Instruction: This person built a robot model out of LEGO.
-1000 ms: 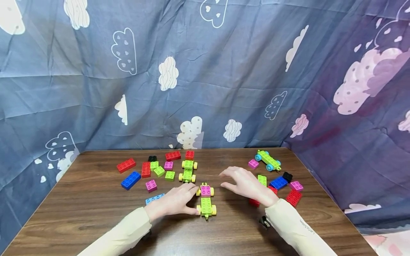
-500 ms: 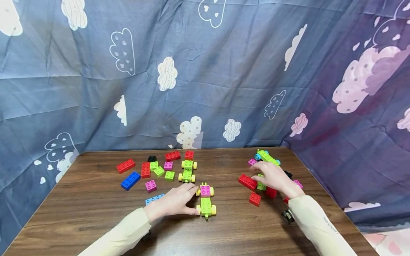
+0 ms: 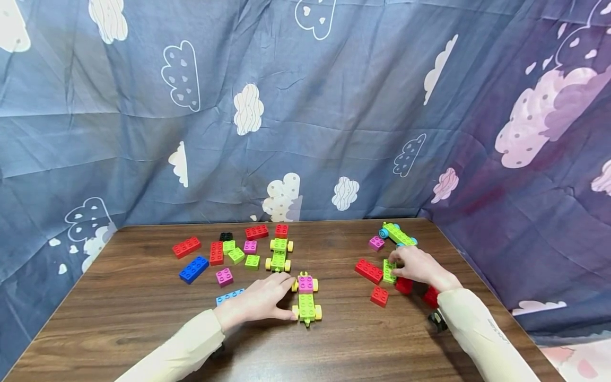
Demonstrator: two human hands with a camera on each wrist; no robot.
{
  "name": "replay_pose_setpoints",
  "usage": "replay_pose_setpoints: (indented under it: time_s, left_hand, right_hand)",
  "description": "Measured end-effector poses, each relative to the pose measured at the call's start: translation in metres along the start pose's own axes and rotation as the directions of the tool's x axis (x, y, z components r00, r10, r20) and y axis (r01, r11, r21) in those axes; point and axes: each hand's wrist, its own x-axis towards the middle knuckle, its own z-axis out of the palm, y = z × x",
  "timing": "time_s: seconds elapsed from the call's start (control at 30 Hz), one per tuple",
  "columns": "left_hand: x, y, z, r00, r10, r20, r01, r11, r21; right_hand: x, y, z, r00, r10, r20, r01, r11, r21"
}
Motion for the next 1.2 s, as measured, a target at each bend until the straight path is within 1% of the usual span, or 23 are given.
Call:
replay_pose_setpoints:
  time_s: [0.1,0.3,0.43,0.6,0.87,0.97,1.1,1.2]
  left_hand:
    - [0.0,0.0,0.0,1.0,-0.002,0.002,0.002,1.0,-0.006]
    - [0.0,0.0,0.0,1.0,-0.011,0.002,0.011,1.0,-0.013]
    - [0.0,0.0,-0.002,1.0,-0.017,0.012,0.017,1.0,-0.021]
    - [0.0,0.001,-0.004,1.0,-0.021,0.02,0.021,0.999,-0.024]
    - [0.0,0.001,-0.003,1.0,-0.016,0.012,0.016,1.0,-0.007]
    - [0.0,0.001,-0.003,1.0,-0.017,0.012,0.017,1.0,-0.004]
    - [0.0,0.001,-0.003,1.0,-0.022,0.018,0.022,1.0,-0.005]
    - [0.0,0.001,-0.003,0.999,-0.026,0.023,0.026,1.0,-0.008]
  right_hand:
    - [0.001,0.002,0.002,1.0,-0.008,0.001,0.008,1.0,-0.001]
    - [0.004,0.003,0.004,0.997,-0.068,-0.023,0.068,0.997,-0.033]
    - [0.006,0.004,0.005,0.997,-0.08,-0.016,0.079,0.995,-0.056]
    - [0.008,0.004,0.006,0.998,-0.067,-0.013,0.066,0.995,-0.07]
    - [0.013,0.01,0.005,0.999,-0.044,-0.023,0.043,0.998,-0.044]
    - [0.016,0.012,0.005,0.998,-0.068,-0.013,0.068,0.997,-0.041]
    - [0.021,0.014,0.005,0.994,-0.105,0.001,0.105,0.994,-0.012]
    - [0.023,0.014,0.005,0.994,-0.112,0.01,0.112,0.994,0.0]
